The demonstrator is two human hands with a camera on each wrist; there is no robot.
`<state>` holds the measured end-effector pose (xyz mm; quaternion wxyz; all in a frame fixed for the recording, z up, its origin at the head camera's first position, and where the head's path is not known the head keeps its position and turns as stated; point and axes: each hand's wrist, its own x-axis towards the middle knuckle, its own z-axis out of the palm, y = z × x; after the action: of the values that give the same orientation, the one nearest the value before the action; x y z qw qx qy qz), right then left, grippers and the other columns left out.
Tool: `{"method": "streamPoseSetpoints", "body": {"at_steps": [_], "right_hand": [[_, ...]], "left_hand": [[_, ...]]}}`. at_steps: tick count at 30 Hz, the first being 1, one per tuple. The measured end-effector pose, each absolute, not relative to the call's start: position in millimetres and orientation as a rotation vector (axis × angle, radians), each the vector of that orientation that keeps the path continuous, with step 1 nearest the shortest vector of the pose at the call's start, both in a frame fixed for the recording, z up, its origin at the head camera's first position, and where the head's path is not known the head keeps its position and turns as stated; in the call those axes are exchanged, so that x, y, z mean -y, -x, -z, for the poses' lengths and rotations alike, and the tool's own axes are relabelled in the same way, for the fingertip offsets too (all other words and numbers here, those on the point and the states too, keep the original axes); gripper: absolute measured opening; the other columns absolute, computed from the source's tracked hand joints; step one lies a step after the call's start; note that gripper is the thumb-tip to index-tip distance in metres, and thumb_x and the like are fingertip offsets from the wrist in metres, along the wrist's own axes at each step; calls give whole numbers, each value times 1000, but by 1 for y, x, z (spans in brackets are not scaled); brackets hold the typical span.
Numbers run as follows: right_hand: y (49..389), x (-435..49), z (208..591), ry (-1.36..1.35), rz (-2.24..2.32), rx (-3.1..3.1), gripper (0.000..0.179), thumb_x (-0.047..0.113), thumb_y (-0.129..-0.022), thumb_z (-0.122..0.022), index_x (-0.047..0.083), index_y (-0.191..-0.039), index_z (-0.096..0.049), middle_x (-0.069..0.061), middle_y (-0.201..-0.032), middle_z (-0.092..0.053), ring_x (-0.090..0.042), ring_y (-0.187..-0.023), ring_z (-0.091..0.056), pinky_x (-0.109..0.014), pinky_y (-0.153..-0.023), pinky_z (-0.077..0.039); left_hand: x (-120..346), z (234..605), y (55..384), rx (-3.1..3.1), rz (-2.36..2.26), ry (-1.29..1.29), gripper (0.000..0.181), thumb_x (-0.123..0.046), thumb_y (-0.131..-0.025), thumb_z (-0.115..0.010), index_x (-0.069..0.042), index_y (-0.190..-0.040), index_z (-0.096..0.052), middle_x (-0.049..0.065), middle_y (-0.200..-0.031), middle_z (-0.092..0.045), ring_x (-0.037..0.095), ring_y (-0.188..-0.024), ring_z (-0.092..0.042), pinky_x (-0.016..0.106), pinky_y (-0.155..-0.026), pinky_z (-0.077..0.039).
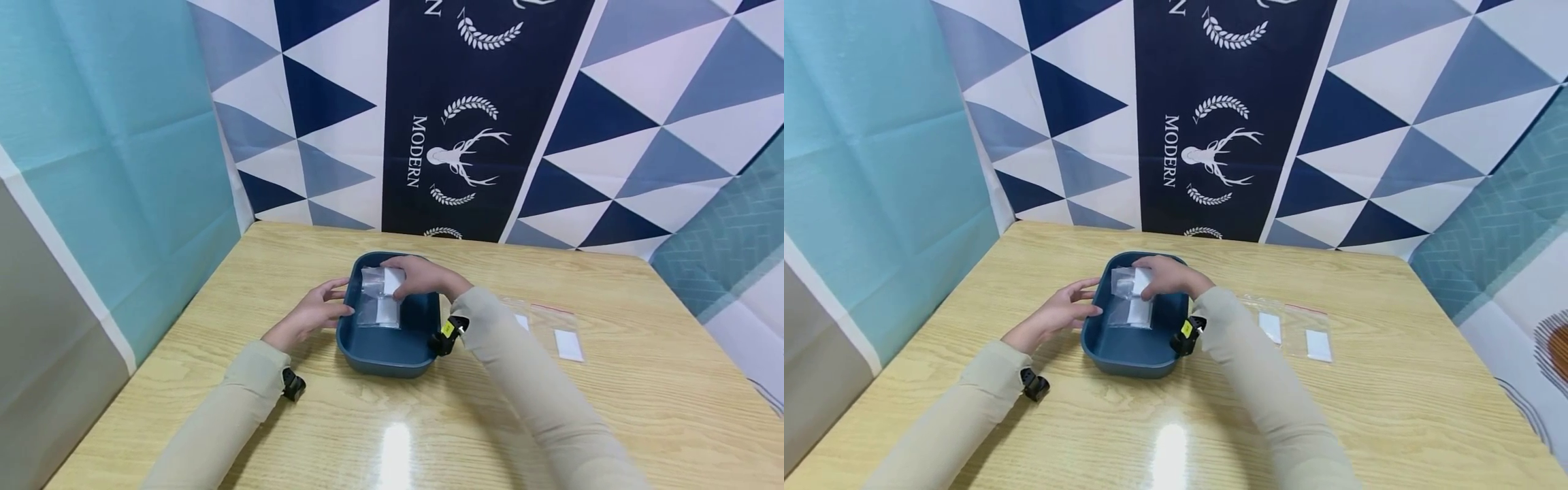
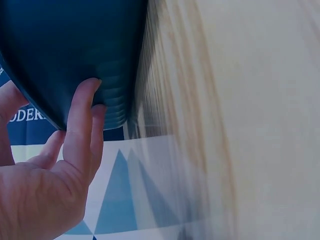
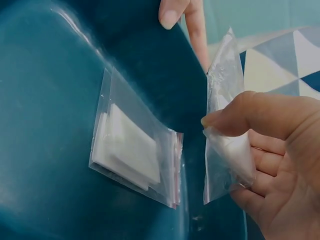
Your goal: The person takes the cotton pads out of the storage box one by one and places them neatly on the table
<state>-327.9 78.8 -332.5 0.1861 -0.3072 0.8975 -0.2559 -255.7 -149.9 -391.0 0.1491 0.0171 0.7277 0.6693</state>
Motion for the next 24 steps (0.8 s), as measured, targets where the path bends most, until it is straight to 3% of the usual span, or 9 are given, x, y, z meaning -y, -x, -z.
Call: {"method": "streamPoseSetpoints", "body": {"at_steps": [8,24], "right_hand": [[310,-92,323,954,764,-2535,70,10,-79,-72,5,-140,-40,-11,-127,-50,-24,-96,-48,-32,-77,-44],[278,-126,324,976,849,-2650,74,11,-77,-72,8,-142,-39,-12,-135,-45,-25,-96,-47,-34,-75,-44]], "left_hand": [[150,391,255,-2112,-1908,-41,65,0,-87,-62,-14,-144,-33,20,-138,-37,34,-110,-54,42,-82,-52],[150,393,252,-2059,-1953,-87,66,2,-87,-61,-11,-145,-31,22,-138,-35,36,-109,-54,44,-83,-51]]}}
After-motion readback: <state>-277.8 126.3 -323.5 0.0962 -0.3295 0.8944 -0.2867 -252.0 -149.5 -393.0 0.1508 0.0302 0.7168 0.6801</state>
